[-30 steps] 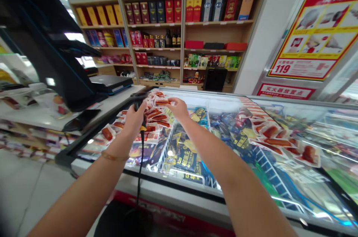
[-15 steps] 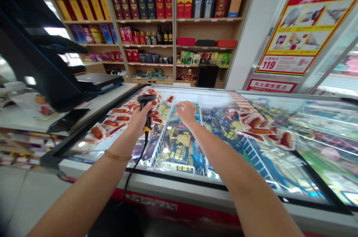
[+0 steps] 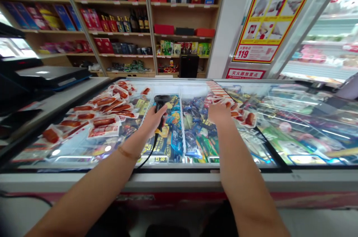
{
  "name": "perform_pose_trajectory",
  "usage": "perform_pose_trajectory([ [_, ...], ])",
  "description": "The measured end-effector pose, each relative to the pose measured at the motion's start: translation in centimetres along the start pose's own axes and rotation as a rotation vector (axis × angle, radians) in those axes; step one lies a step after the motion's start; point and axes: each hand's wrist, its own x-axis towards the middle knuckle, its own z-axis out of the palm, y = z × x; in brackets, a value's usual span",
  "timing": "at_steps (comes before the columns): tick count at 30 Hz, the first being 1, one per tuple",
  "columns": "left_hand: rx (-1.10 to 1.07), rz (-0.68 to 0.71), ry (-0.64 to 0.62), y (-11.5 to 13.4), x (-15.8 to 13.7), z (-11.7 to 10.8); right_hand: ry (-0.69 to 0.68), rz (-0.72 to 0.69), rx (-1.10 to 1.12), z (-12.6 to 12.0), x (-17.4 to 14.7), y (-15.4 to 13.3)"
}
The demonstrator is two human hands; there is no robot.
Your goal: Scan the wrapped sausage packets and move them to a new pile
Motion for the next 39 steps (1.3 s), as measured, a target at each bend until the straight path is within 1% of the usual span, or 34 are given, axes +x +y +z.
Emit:
perform_pose_trajectory([
  [2, 0.037, -0.021, 0.006, -0.5, 0.0, -0.6, -0.12, 0.033, -0.129, -0.6, 0.2, 0.6],
  [3, 0.043, -0.032, 0.01, -0.7, 0.0, -0.8, -0.18, 0.051, -0.209, -0.8, 0.3, 0.3],
  [5, 0.035, -0.052, 0.012, -0.7, 0.1, -1.0, -0.249, 0.053, -0.315, -0.6, 0.3, -1.4],
  [7, 0.017, -0.066, -0.004, -0.7, 0.0, -1.0, -0.305, 0.089, -0.408, 0.4, 0.0, -4.1],
  [10, 0.033, -0.058, -0.026, -0.6, -0.1, -0.8, -0.319, 0.007, -0.39, 2.9, -0.6, -8.4],
  [12, 0.055, -0.055, -0.032, -0.7, -0.2, -0.7, -0.319, -0.144, -0.337, 4.5, -1.0, -10.5],
  [13, 0.058, -0.056, -0.032, -0.7, -0.2, -0.7, -0.31, -0.192, -0.283, 5.0, -1.1, -11.1],
  [14, 0.057, -0.058, -0.032, -0.7, -0.2, -0.7, -0.287, -0.234, -0.235, 5.3, -1.1, -11.4],
  [16, 0.051, -0.062, -0.025, -0.8, -0.2, -0.8, -0.201, -0.255, -0.174, 5.1, -1.0, -11.2],
  [18, 0.046, -0.066, -0.017, -0.8, -0.2, -0.9, -0.118, -0.209, -0.19, 4.3, -0.7, -10.1],
  [19, 0.045, -0.067, -0.015, -0.8, -0.3, -0.9, -0.115, -0.161, -0.21, 3.9, -0.6, -9.4],
  [21, 0.047, -0.069, -0.021, -0.8, -0.3, -0.8, -0.192, -0.058, -0.221, 3.2, -0.5, -8.3],
  [23, 0.05, -0.064, -0.043, -0.8, -0.4, -0.8, -0.297, 0.0, -0.185, 2.8, -0.6, -7.8],
  [26, 0.055, -0.047, -0.056, -0.9, -0.4, -0.8, -0.374, -0.029, -0.168, 2.9, -0.8, -8.1],
  [29, 0.079, -0.043, -0.048, -0.8, -0.4, -0.9, -0.4, -0.079, -0.255, 3.2, -1.1, -9.1],
  [32, 0.11, -0.037, -0.097, -0.5, -0.7, -0.9, -0.351, -0.12, -0.293, 3.2, -1.3, -10.1],
  [36, 0.201, -0.026, -0.2, 0.0, -1.2, -1.0, -0.175, -0.174, -0.306, 2.4, -1.2, -11.3],
  [39, 0.199, -0.005, -0.26, 0.0, -1.5, -1.0, -0.058, -0.232, -0.329, 1.8, -1.0, -11.7],
])
